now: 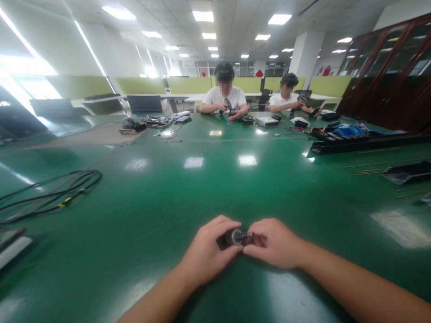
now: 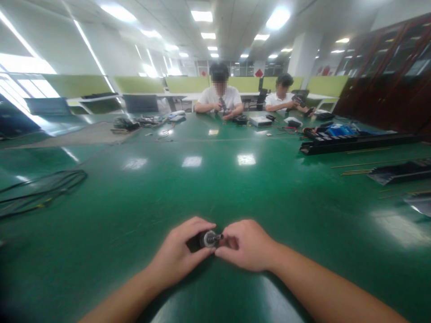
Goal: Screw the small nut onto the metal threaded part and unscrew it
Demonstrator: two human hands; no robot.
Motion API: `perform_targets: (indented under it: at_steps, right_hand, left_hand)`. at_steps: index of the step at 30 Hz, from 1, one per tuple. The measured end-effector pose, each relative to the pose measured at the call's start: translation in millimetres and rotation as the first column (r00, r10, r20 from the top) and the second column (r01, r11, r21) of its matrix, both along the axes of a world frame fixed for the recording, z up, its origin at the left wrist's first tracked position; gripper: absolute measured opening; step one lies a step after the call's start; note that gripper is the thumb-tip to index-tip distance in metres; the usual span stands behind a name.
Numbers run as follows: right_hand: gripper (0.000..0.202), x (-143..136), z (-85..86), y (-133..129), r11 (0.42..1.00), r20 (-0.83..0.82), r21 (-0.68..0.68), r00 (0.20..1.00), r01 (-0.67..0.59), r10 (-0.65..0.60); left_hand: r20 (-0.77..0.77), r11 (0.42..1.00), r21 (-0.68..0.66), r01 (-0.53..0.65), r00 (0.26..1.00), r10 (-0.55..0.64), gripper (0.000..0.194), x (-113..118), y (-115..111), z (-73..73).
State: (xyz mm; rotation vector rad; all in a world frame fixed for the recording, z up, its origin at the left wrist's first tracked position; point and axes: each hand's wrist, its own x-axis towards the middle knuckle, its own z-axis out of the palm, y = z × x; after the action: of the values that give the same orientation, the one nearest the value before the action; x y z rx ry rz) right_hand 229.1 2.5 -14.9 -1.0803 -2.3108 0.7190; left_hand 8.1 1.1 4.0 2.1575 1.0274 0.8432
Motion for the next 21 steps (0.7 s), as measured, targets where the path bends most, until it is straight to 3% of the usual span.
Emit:
perform_targets:
  at_steps: [6,21]
  right_hand:
    - [0.025,-0.4,2.1,-1.5,1.000,0.002,-0.005,1.000,0.008,-0.008]
    - [0.024,0.2,1.8,-1.3,0.998,-0.036,-0.056,0.999,0.001,-0.003]
  left_hand:
    - [-0.018,0.997,-0.033,-0.065,0.998,0.065,0.026,-1.6,-1.9,0.3]
    - [0.005,0.998,-0.048,0.032,0.999,-0.032,0.025,-6.3,-0.5,2.4]
